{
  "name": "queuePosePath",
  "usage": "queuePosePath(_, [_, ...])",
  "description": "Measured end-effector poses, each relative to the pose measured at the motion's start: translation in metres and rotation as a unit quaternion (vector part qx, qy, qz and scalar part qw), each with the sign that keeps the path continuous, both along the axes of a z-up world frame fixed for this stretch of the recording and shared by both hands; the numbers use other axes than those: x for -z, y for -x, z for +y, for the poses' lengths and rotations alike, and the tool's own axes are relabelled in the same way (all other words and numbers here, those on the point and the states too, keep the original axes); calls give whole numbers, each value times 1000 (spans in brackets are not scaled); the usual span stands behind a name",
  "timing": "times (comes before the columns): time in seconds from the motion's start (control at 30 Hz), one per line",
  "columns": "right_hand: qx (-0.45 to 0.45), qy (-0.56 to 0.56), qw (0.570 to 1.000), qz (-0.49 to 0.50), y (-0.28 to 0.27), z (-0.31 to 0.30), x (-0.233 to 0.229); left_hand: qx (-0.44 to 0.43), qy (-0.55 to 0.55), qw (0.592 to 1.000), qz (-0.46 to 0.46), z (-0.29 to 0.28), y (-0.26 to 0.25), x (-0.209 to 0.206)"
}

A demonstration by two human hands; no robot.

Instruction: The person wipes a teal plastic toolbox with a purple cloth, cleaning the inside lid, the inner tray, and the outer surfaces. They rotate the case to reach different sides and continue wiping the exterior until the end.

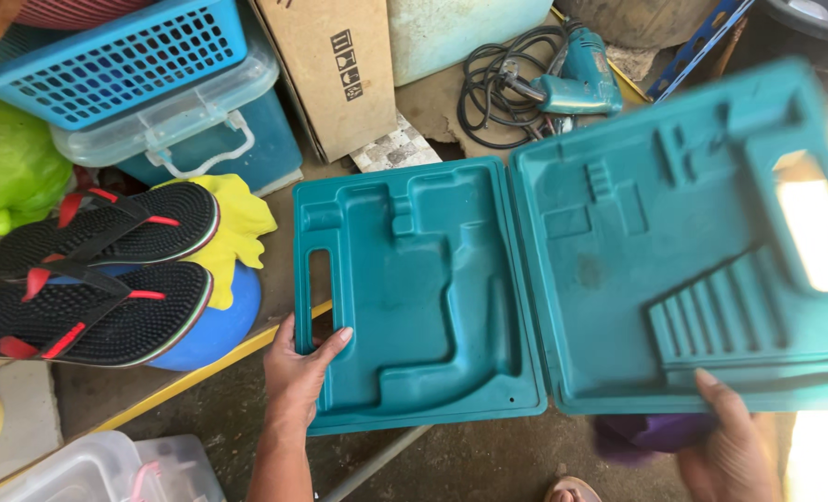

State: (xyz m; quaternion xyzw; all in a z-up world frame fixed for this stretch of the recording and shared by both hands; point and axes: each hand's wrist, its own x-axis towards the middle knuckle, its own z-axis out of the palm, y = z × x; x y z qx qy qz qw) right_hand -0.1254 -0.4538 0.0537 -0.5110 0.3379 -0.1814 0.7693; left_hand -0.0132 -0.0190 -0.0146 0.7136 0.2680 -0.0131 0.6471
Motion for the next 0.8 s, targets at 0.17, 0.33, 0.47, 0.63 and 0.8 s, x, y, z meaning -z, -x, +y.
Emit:
queuePosePath(0.17, [-98, 375, 921, -36, 2, 26, -49, -19, 152, 988, 36, 20, 3, 12])
queuePosePath(0.33, [-155, 667, 726, -62, -6, 91, -72, -55, 295, 948, 103, 15, 3, 8])
queuePosePath(0.47, [-215, 787, 554, -168, -20, 134, -64, -6, 365, 929, 52, 0, 9, -9])
queuePosePath(0.63, [-344, 799, 434, -235, -29, 168, -55, -6, 409, 907, 106, -3, 8, -40])
queuePosePath(0.8, [-401, 802, 374, -236, -40, 175, -65, 25, 372, 926, 64, -10, 7, -57])
